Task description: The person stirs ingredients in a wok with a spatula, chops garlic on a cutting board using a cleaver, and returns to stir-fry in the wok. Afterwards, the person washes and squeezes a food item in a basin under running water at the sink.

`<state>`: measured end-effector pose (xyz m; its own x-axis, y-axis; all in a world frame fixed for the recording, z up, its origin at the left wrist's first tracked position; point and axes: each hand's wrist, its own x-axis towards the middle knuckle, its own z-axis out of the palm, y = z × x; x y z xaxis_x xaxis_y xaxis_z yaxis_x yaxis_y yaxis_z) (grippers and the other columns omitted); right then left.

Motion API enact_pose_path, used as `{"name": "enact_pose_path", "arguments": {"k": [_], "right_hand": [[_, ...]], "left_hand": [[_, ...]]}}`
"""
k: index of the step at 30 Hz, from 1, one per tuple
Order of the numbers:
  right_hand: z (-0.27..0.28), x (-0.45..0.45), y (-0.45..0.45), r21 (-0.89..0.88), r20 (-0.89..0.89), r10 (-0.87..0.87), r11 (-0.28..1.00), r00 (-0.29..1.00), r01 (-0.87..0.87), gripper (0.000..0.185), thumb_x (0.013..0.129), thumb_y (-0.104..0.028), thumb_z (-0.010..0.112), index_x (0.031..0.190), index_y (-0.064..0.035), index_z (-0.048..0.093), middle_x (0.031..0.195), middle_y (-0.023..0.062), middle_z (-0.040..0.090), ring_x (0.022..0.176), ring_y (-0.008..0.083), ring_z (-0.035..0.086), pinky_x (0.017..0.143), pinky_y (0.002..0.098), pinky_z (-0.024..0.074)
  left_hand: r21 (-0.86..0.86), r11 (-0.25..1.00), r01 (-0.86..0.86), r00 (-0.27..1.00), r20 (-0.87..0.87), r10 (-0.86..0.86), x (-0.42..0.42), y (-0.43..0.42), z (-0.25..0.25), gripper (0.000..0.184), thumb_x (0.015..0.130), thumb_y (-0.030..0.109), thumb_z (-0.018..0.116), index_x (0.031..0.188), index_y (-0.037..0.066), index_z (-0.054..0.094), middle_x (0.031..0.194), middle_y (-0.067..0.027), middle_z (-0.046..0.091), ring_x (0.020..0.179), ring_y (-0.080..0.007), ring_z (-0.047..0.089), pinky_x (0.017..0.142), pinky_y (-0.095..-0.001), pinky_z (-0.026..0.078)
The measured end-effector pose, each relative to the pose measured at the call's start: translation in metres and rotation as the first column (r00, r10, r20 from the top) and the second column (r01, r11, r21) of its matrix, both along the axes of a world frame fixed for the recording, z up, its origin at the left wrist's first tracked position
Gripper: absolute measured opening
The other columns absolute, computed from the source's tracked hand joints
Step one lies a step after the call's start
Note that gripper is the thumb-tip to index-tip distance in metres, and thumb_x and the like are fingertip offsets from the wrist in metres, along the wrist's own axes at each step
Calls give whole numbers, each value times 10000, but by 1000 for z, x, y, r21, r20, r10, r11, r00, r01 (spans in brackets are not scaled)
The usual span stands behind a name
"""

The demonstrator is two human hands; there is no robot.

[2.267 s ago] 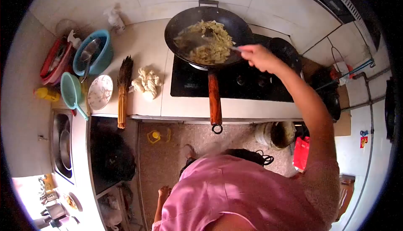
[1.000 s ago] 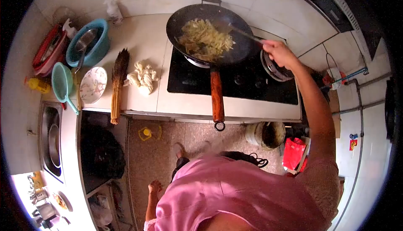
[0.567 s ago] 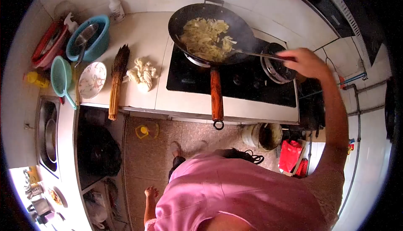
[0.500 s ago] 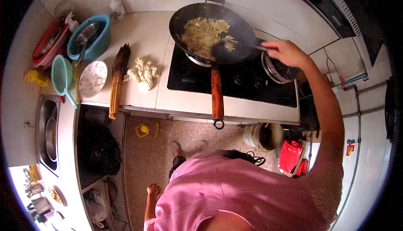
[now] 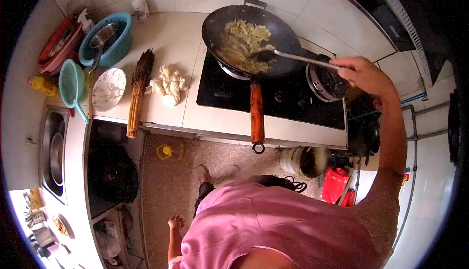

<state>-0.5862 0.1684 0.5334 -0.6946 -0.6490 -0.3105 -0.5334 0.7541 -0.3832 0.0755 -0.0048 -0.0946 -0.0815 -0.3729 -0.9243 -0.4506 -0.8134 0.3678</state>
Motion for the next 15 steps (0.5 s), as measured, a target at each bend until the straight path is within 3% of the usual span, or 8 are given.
{"name": "enact_pose_path", "arguments": {"k": [2, 3, 5, 7, 9, 11, 13, 15], "right_hand": [[-4, 5, 1, 101, 214, -35, 995, 976, 13, 332, 830, -142, 482, 1129, -1, 505, 619, -21, 467, 495, 46, 396, 453, 199, 330], [-36, -16, 1, 1, 110, 107, 994, 988, -108, 334, 837, -160, 470, 1132, -6, 503, 598, -34, 455, 488, 46, 392, 441, 200, 327], [-66, -52, -6, -130, 140, -79, 987, 987, 97, 325, 821, -227, 495, 1098, -62, 535, 616, -5, 499, 441, 70, 373, 435, 213, 350], [-74, -74, -14, -116, 117, -284, 948, 952, 297, 345, 840, -210, 474, 1134, -33, 508, 554, -34, 408, 463, 45, 361, 397, 206, 305], [-94, -75, -23, -107, 157, -326, 933, 932, 344, 358, 835, -225, 483, 1136, -32, 500, 594, -4, 461, 462, 64, 388, 426, 231, 350], [-172, -103, -24, -348, -416, -243, 933, 876, 93, 360, 831, -239, 490, 1132, -42, 502, 698, 53, 549, 527, 115, 470, 518, 272, 417], [-158, -65, -31, -215, -122, -232, 955, 965, 202, 353, 811, -278, 494, 1099, -76, 518, 1026, 162, 561, 969, 306, 531, 827, 356, 407], [-117, -40, -14, -146, -105, -117, 984, 988, 101, 342, 805, -245, 506, 1097, -68, 524, 1017, 152, 576, 927, 269, 556, 811, 337, 416]], "left_hand": [[82, 997, -15, 999, -32, 18, -4, 3, -10, 194, 828, 199, 442, 973, 98, 521, 724, -80, 571, 548, -218, 558, 424, -328, 428], [121, 992, -19, 999, -44, 24, -4, 4, -11, 204, 831, 209, 433, 985, 108, 521, 741, -81, 574, 570, -227, 563, 441, -341, 435], [154, 988, -12, 998, -53, 20, -5, -8, -12, 215, 834, 220, 424, 997, 119, 521, 758, -81, 577, 592, -236, 569, 458, -355, 442], [296, 946, -135, 965, -176, 192, -8, -24, -14, 250, 838, 251, 408, 1030, 133, 515, 796, -71, 581, 637, -245, 572, 490, -379, 447], [171, 982, -79, 980, -166, 107, -15, -33, -7, 219, 831, 230, 436, 999, 113, 513, 754, -76, 572, 596, -236, 561, 452, -360, 427], [54, 998, -23, 994, -101, 28, -20, -31, 4, 190, 825, 208, 463, 967, 92, 511, 713, -81, 562, 555, -227, 549, 414, -340, 407], [19, 1000, -11, 996, -84, 12, -15, -27, 8, 165, 818, 186, 491, 935, 71, 510, 671, -86, 553, 514, -218, 537, 376, -320, 388], [25, 999, -30, 998, -58, 32, -1, -12, 8, 147, 812, 164, 519, 904, 51, 508, 629, -90, 543, 473, -208, 525, 337, -301, 368]]}}
